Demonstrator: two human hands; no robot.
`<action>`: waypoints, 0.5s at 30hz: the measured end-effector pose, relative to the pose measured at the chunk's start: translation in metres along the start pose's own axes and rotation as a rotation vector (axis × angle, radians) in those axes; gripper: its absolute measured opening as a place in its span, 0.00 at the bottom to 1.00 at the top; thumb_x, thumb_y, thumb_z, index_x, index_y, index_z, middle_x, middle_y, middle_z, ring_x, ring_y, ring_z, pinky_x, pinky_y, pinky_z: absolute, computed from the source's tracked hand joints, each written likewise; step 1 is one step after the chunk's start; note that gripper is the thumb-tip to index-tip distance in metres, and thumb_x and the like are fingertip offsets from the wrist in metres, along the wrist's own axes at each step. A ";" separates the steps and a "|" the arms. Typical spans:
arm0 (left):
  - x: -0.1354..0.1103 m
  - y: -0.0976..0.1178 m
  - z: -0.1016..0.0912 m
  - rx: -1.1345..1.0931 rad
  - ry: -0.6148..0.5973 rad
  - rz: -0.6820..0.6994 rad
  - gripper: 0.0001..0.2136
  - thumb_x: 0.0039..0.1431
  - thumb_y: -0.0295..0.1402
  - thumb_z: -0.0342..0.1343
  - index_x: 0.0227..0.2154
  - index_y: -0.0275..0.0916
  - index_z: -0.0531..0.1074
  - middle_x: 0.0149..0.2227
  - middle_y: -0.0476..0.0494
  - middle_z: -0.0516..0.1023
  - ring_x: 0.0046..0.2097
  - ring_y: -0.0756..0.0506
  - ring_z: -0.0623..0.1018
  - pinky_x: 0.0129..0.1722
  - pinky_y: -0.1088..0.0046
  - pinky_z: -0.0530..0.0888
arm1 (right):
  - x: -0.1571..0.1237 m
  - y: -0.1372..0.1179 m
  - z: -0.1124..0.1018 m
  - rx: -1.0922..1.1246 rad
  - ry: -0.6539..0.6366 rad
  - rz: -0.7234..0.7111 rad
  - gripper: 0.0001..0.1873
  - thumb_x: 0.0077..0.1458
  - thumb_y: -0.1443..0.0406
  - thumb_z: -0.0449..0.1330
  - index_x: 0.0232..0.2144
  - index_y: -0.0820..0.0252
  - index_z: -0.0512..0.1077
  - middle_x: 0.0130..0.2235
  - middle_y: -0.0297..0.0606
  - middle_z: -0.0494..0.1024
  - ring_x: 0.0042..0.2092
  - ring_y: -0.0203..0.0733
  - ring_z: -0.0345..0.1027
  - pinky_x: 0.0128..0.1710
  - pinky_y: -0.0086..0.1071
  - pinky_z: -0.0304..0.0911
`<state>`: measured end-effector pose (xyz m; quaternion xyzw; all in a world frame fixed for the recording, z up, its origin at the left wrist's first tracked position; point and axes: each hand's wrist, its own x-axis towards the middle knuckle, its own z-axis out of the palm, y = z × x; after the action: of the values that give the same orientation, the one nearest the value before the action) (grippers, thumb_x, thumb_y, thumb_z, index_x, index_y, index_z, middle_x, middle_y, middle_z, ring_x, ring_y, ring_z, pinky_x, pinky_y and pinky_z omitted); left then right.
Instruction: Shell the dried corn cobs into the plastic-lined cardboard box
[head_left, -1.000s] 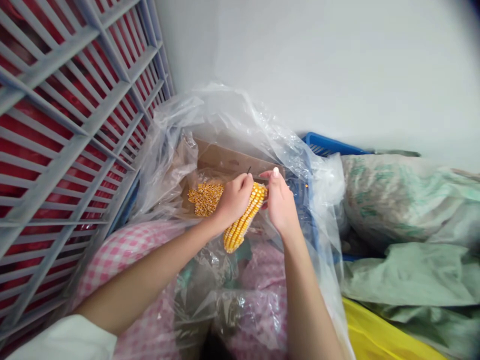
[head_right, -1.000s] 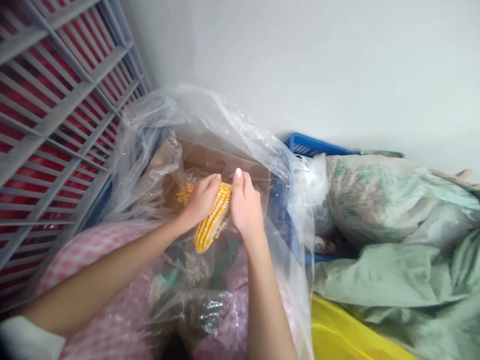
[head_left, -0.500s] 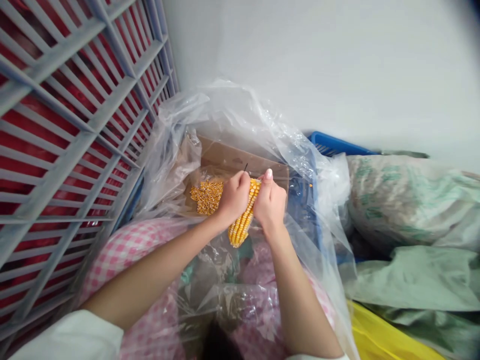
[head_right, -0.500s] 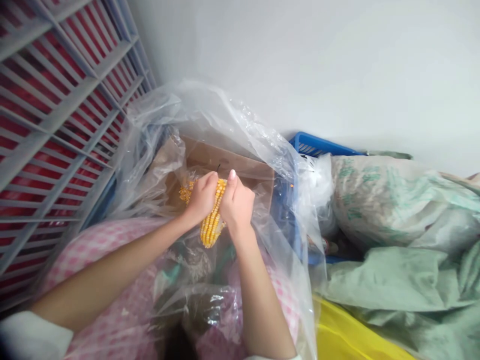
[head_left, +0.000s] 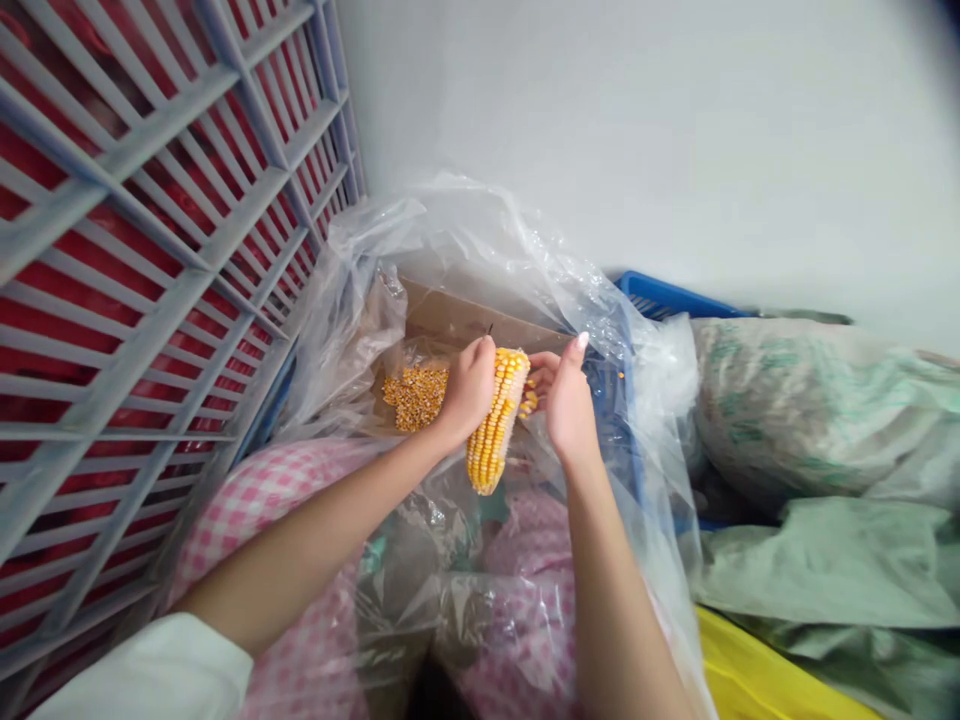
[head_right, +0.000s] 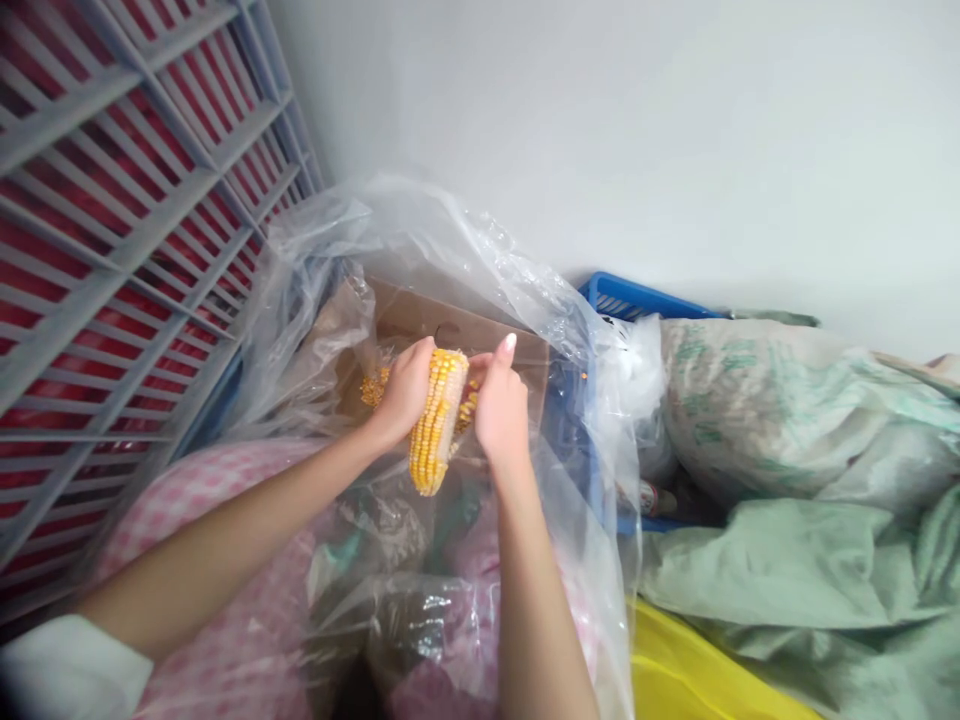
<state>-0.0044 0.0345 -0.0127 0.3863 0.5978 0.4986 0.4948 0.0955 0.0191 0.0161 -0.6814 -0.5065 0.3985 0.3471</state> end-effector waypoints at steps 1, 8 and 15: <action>0.001 0.001 0.000 -0.006 0.040 0.001 0.12 0.56 0.35 0.40 0.18 0.40 0.54 0.20 0.52 0.60 0.24 0.52 0.61 0.24 0.75 0.59 | -0.003 0.000 0.003 -0.050 0.027 0.006 0.36 0.52 0.42 0.30 0.25 0.56 0.69 0.20 0.35 0.69 0.24 0.39 0.62 0.27 0.30 0.50; 0.005 0.006 -0.002 -0.087 0.191 -0.005 0.11 0.56 0.32 0.39 0.18 0.40 0.53 0.20 0.53 0.58 0.25 0.53 0.61 0.26 0.75 0.60 | -0.021 0.004 0.039 -0.470 0.197 -0.147 0.30 0.55 0.46 0.33 0.27 0.58 0.66 0.20 0.36 0.66 0.20 0.37 0.55 0.26 0.29 0.42; 0.008 0.000 -0.006 -0.066 0.194 -0.065 0.12 0.54 0.30 0.39 0.16 0.40 0.51 0.19 0.53 0.57 0.24 0.53 0.59 0.23 0.76 0.58 | -0.020 0.009 0.040 -0.492 0.168 -0.229 0.31 0.59 0.52 0.30 0.26 0.59 0.67 0.23 0.40 0.70 0.23 0.37 0.58 0.26 0.30 0.43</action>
<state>-0.0119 0.0407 -0.0140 0.2999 0.6384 0.5368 0.4629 0.0599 0.0008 -0.0057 -0.7140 -0.6312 0.1641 0.2548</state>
